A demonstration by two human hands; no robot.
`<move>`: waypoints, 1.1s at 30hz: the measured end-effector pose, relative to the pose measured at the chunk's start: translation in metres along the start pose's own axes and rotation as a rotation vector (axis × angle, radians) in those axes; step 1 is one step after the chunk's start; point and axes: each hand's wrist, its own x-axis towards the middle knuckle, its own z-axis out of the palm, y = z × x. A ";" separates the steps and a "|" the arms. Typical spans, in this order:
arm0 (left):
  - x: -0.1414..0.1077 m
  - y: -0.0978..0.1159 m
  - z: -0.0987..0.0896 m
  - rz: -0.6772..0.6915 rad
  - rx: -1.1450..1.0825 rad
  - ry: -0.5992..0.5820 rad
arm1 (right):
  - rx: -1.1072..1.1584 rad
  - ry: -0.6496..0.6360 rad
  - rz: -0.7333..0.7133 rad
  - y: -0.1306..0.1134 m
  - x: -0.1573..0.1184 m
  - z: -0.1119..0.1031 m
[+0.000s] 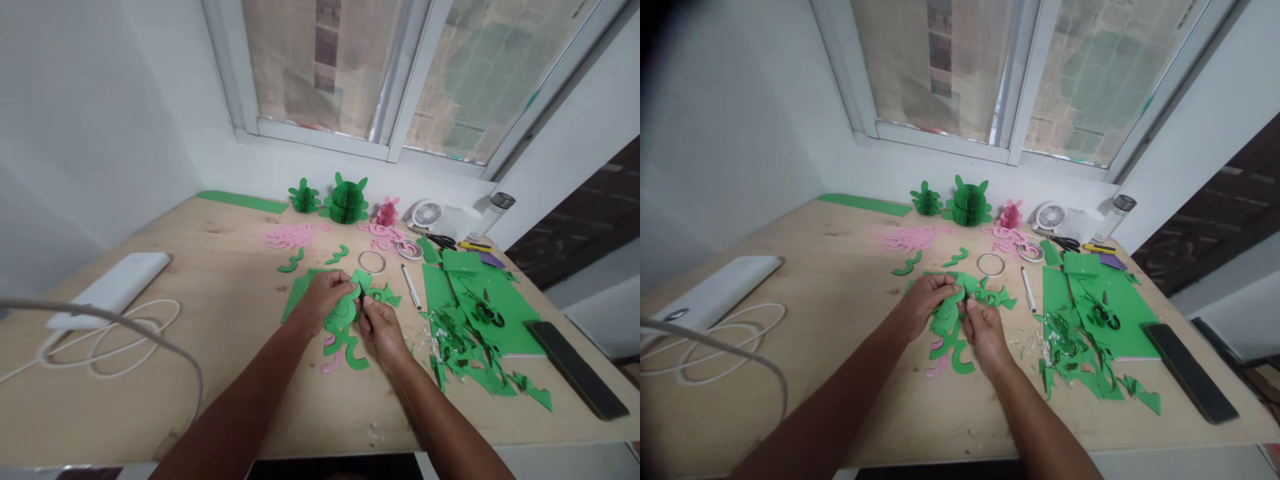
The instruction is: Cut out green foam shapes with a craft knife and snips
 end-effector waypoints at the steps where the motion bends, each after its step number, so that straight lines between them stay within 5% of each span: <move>1: 0.000 0.000 0.000 0.000 -0.002 0.002 | 0.000 0.000 0.000 0.000 0.000 0.000; 19: -0.003 0.005 0.007 0.030 -0.048 0.089 | 0.016 0.002 -0.013 -0.006 -0.003 0.005; 33: -0.007 0.004 0.011 -0.070 -0.276 0.029 | 0.072 0.021 0.005 -0.007 -0.004 0.004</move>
